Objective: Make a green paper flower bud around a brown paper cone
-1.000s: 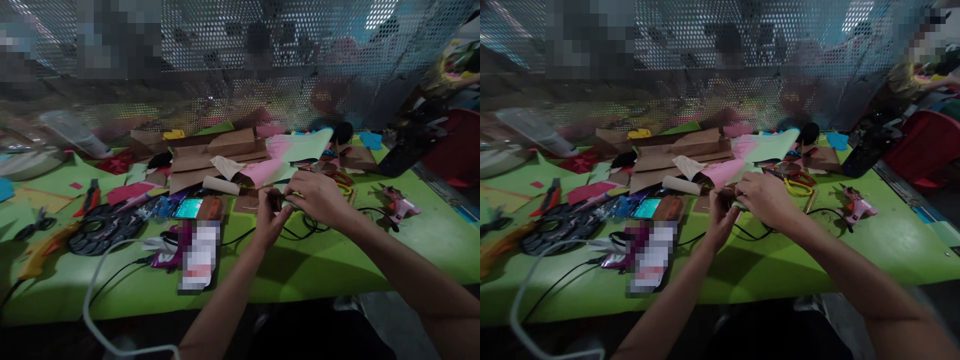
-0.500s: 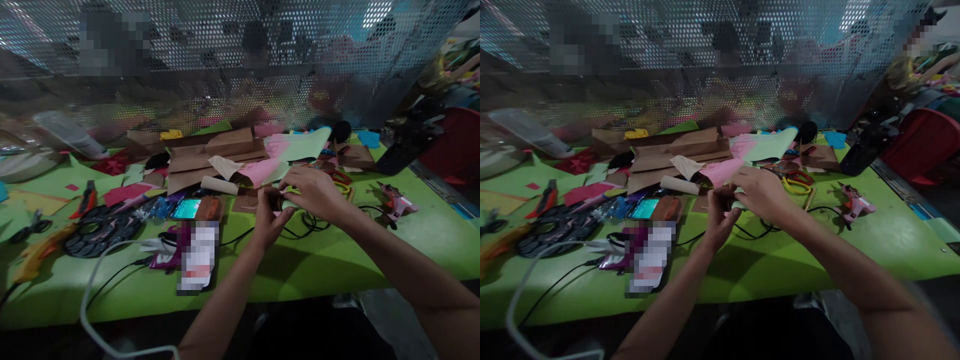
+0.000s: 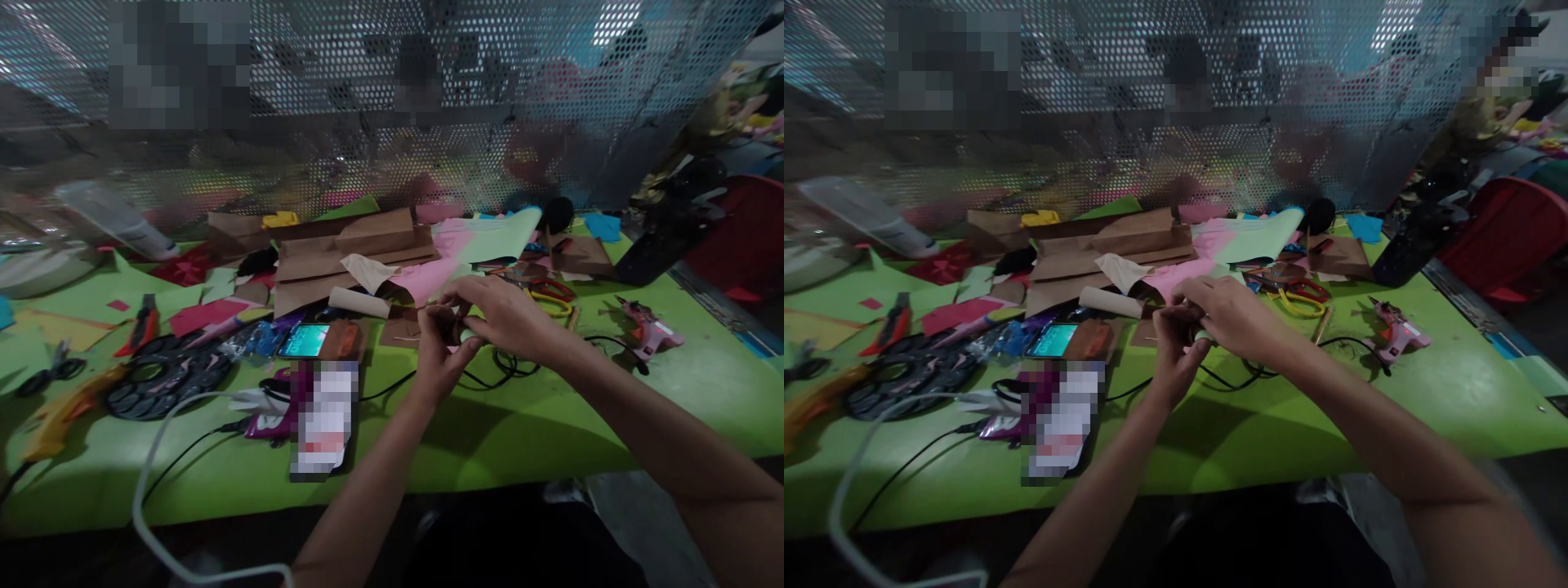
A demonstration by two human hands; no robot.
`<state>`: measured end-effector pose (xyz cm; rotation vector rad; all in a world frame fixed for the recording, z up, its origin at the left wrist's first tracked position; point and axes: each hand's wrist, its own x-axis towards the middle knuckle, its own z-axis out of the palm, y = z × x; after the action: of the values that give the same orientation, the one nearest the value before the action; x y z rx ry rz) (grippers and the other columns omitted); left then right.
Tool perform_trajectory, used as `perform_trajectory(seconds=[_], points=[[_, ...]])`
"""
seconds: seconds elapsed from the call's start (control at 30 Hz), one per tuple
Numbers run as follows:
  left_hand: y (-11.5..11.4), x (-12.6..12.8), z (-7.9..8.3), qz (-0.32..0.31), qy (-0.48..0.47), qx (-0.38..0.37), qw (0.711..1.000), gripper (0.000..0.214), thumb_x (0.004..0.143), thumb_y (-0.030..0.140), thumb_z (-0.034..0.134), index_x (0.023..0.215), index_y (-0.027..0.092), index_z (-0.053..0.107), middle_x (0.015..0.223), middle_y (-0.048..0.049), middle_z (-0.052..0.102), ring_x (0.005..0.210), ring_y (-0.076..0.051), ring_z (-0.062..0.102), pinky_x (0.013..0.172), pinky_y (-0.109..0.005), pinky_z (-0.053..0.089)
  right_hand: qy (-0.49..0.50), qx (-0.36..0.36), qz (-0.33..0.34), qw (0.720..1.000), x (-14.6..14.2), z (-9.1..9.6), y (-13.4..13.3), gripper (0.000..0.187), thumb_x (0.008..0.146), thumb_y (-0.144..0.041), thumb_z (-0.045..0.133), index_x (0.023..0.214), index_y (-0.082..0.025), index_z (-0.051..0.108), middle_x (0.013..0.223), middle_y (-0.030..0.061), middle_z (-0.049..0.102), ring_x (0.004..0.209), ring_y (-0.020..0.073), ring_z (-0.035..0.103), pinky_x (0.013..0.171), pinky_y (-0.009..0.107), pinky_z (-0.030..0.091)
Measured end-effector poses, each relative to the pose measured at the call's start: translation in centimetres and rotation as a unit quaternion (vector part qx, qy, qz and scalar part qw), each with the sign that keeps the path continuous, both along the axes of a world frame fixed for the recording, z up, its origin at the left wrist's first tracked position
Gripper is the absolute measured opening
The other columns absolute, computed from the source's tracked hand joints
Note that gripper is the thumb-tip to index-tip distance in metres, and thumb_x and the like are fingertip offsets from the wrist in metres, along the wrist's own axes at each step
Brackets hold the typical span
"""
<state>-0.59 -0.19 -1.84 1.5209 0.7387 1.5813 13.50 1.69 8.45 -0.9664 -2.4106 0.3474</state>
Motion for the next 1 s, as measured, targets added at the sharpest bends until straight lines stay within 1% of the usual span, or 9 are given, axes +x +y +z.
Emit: perform_trajectory(seconds=[0.17,0.33,0.43,0.57,0.67,0.77,0.9,0.97,1.0], points=[[0.0,0.1,-0.1,-0.005,-0.008,-0.008,1.000,0.053,0.081,0.056,0.073,0.103,0.026,0.036,0.100,-0.0007,0.046,0.092,-0.013,0.051,0.079,-0.025,0.046,0.023,-0.003,0.001,1.000,-0.2,-0.1,-0.1,0.042,0.082,0.001,0.052,0.117,-0.020,0.064,0.112,0.0073,0.070,0.088,0.0169,0.063,0.081,0.028,0.044],[0.0,0.0,-0.6,-0.007,-0.011,-0.045,0.999,0.055,0.079,0.057,0.075,0.103,0.025,0.037,0.101,-0.0006,0.047,0.089,-0.012,0.051,0.076,-0.024,0.045,0.023,0.006,0.018,1.000,0.1,-0.5,0.2,0.046,0.082,0.002,0.053,0.122,-0.020,0.063,0.115,0.0091,0.068,0.101,0.0210,0.063,0.086,0.030,0.046],[0.0,0.0,-0.7,-0.004,-0.007,-0.064,0.998,0.056,0.078,0.059,0.075,0.104,0.025,0.038,0.106,-0.0025,0.050,0.096,-0.015,0.054,0.081,-0.026,0.046,0.026,0.005,0.036,0.999,0.5,-0.6,0.7,0.049,0.081,0.002,0.057,0.124,-0.020,0.061,0.118,0.0094,0.067,0.104,0.0216,0.063,0.089,0.031,0.047],[0.0,0.0,-0.7,-0.021,-0.014,-0.062,0.998,0.055,0.079,0.058,0.075,0.102,0.025,0.037,0.113,-0.0055,0.052,0.108,-0.018,0.055,0.086,-0.028,0.046,0.035,0.015,0.061,0.997,0.7,-0.8,1.1,0.049,0.080,0.001,0.059,0.124,-0.021,0.061,0.120,0.0092,0.066,0.110,0.0228,0.062,0.093,0.033,0.048],[-0.1,0.0,-0.7,-0.028,-0.016,-0.069,0.997,0.054,0.080,0.057,0.074,0.103,0.026,0.037,0.113,-0.0050,0.052,0.105,-0.017,0.055,0.084,-0.027,0.046,0.048,0.002,0.063,0.997,0.6,-1.0,1.1,0.047,0.082,0.000,0.059,0.123,-0.021,0.062,0.120,0.0091,0.066,0.108,0.0219,0.063,0.092,0.032,0.049],[-0.1,0.0,-0.5,-0.016,-0.022,-0.080,0.996,0.054,0.079,0.058,0.075,0.102,0.026,0.038,0.101,-0.0007,0.049,0.094,-0.014,0.053,0.081,-0.026,0.046,0.057,-0.007,0.051,0.997,0.4,-1.2,1.0,0.043,0.083,-0.001,0.057,0.120,-0.021,0.065,0.120,0.0094,0.067,0.106,0.0212,0.065,0.092,0.033,0.050],[-0.1,0.0,-0.1,-0.018,-0.059,-0.086,0.994,0.053,0.079,0.061,0.074,0.100,0.026,0.040,0.097,0.0001,0.046,0.091,-0.013,0.051,0.083,-0.026,0.048,0.110,0.003,0.061,0.992,0.8,-1.3,1.2,0.036,0.089,-0.011,0.063,0.123,-0.022,0.064,0.127,0.0103,0.067,0.123,0.0243,0.060,0.103,0.038,0.048],[-0.2,-0.1,0.0,-0.001,-0.069,-0.090,0.994,0.052,0.080,0.062,0.072,0.101,0.026,0.042,0.099,-0.0006,0.047,0.094,-0.013,0.052,0.086,-0.026,0.049,0.149,0.002,0.049,0.988,1.3,-1.2,1.3,0.032,0.093,-0.018,0.063,0.124,-0.023,0.064,0.133,0.0106,0.065,0.130,0.0250,0.057,0.109,0.040,0.044],[-0.2,-0.2,0.1,0.011,-0.071,-0.092,0.993,0.051,0.080,0.062,0.071,0.102,0.026,0.042,0.099,-0.0009,0.047,0.094,-0.014,0.053,0.086,-0.026,0.049,0.168,-0.004,0.034,0.985,1.6,-1.1,1.2,0.029,0.094,-0.020,0.062,0.123,-0.023,0.065,0.132,0.0104,0.065,0.129,0.0247,0.057,0.109,0.041,0.044]])
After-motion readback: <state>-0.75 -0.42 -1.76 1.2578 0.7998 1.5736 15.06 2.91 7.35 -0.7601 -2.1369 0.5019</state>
